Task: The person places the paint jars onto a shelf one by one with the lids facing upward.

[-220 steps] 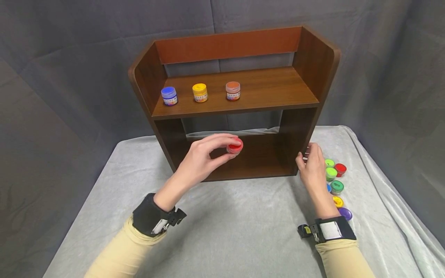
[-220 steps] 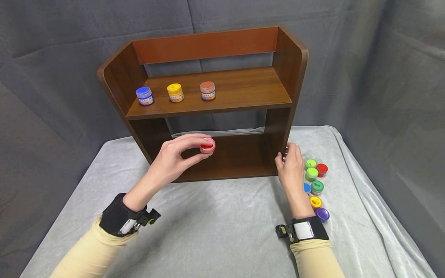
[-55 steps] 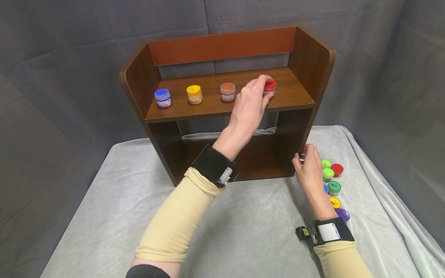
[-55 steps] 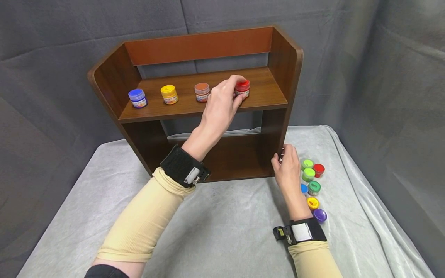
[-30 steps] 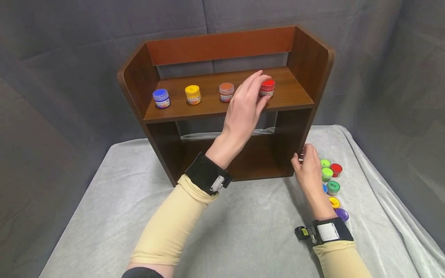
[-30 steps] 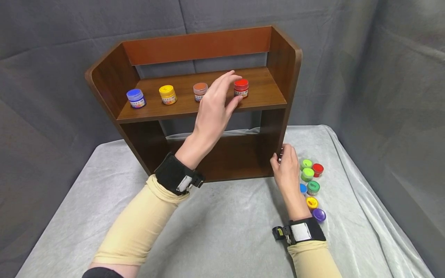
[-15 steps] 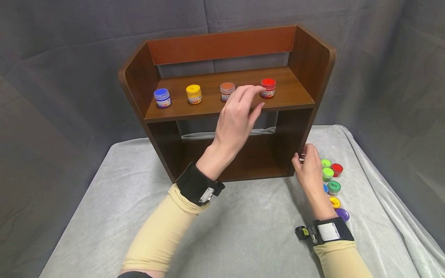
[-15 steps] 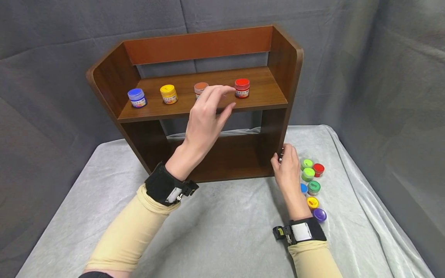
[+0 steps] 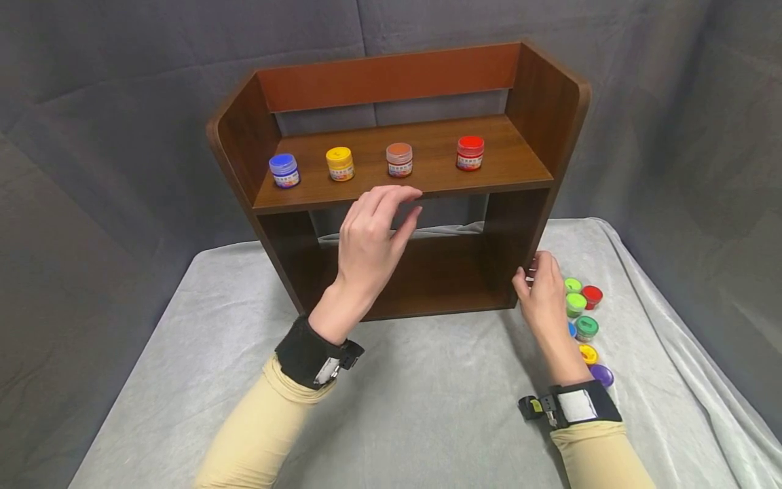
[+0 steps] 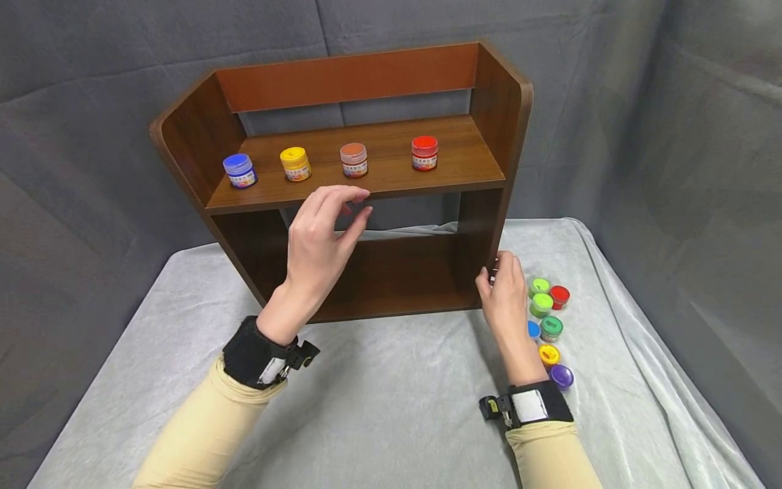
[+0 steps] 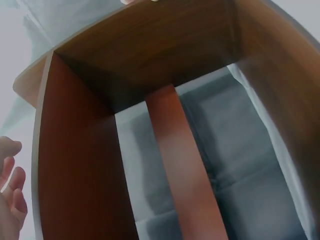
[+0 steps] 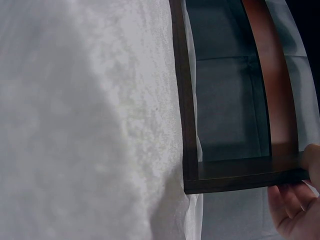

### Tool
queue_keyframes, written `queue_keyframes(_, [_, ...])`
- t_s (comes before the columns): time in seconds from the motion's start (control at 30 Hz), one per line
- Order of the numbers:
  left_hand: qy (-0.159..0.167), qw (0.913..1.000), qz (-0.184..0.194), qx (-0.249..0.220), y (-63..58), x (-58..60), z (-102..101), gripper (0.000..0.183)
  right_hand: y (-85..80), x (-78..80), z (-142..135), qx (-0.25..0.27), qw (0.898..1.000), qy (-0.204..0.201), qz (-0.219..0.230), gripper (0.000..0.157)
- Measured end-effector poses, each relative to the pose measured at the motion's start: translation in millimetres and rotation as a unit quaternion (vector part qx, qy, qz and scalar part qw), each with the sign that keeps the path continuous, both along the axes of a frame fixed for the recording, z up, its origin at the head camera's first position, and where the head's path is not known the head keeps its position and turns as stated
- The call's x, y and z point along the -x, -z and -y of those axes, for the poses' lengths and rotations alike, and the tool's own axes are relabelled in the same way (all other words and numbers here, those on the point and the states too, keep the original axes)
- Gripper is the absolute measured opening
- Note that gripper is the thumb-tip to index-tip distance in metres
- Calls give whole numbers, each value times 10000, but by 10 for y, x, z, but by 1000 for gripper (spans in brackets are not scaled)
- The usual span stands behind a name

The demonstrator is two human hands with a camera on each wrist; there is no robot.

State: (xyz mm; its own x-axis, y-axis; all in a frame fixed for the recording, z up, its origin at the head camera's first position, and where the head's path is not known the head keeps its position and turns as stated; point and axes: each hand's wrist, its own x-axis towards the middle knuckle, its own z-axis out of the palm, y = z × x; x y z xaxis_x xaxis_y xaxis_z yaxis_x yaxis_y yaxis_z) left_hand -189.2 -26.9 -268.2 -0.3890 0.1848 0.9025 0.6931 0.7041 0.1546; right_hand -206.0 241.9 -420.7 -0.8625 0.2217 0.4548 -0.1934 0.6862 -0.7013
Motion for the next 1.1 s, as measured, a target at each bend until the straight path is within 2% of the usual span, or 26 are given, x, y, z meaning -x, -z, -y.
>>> queue_keyframes(0.27, [-327, 9984, -142, -431, 157, -106, 341, 19, 0, 4, -3, 11, 10000, 5, -77, 28])
queue_keyframes(0.47, [-669, 9953, -259, -648, 309, -126, 602, 18, 5, 8, -11, 8, 10000, 38, -32, 28])
queue_keyframes(0.63, [-912, 9902, -438, -960, 466, -122, 824, 23, -1, 5, -10, 8, 10000, 21, 0, 28])
queue_keyframes(0.83, [-1177, 9808, -649, -1411, 587, -107, 1026, 31, -4, 13, -19, 17, 10000, 16, -35, 27])
queue_keyframes(1.1, [-1466, 9714, -328, -1836, 788, -48, 1197, 42, -10, 5, -40, 18, 10000, 19, -87, 25])
